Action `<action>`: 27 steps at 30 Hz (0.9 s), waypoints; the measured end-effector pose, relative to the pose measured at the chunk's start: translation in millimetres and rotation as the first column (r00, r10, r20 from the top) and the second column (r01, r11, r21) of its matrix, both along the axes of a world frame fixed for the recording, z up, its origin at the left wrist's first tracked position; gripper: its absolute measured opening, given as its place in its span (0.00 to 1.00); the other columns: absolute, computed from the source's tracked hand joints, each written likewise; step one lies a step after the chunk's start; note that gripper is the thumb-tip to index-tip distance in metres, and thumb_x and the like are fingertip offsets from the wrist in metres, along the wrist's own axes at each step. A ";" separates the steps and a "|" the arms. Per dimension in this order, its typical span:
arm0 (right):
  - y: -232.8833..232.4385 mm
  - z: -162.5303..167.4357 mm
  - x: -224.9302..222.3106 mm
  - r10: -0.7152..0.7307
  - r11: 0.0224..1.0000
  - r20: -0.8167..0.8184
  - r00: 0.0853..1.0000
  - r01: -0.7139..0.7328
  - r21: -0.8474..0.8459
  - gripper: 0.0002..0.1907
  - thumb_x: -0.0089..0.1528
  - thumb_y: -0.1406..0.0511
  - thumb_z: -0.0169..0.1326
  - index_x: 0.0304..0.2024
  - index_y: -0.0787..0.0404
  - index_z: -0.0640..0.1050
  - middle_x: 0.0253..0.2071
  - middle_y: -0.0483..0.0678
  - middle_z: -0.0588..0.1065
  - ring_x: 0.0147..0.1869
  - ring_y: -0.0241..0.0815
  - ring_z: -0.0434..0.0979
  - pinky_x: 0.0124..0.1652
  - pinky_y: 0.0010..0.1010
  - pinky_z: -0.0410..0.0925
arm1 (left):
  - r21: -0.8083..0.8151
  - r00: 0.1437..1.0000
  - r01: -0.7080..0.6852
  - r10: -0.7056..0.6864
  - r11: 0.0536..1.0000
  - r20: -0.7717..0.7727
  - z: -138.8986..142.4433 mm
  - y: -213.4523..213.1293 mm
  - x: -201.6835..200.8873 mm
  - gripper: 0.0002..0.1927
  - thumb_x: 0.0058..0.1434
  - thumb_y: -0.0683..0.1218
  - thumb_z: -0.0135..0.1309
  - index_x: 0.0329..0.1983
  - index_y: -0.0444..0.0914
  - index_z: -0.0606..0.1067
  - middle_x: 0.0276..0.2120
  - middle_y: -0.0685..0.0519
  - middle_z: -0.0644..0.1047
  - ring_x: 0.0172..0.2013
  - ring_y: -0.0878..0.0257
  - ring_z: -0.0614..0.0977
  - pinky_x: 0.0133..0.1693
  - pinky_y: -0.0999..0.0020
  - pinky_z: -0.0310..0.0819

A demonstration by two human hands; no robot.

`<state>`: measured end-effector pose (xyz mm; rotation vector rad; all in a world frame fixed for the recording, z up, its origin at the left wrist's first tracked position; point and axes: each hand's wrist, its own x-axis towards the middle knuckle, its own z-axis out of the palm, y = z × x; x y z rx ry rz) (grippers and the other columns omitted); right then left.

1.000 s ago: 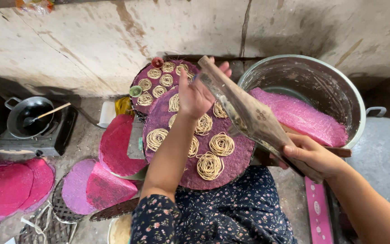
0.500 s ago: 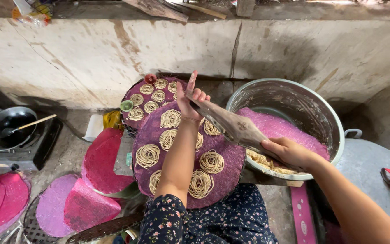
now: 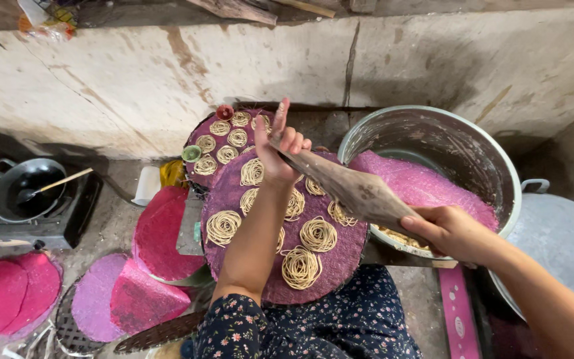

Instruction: The person sits on the floor and uses a wooden dough press to extrude dough into noodle nests. They scoop dough from a large basin into the press, squeeze the press over pink trays, and arrange the extruded noodle nests on the trays.

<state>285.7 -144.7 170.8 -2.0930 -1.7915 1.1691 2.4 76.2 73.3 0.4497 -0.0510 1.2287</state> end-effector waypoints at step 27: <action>-21.8 -34.1 18.4 -0.081 0.993 -0.238 0.968 0.099 0.064 0.22 0.63 0.51 0.53 0.44 0.62 0.83 0.20 0.47 0.73 0.21 0.37 0.72 0.24 0.35 0.68 | -0.002 0.599 0.310 -0.196 0.951 -0.777 -69.4 -44.1 49.6 0.40 0.72 0.66 0.31 0.66 0.28 0.68 0.62 0.37 0.74 0.63 0.48 0.75 0.65 0.53 0.65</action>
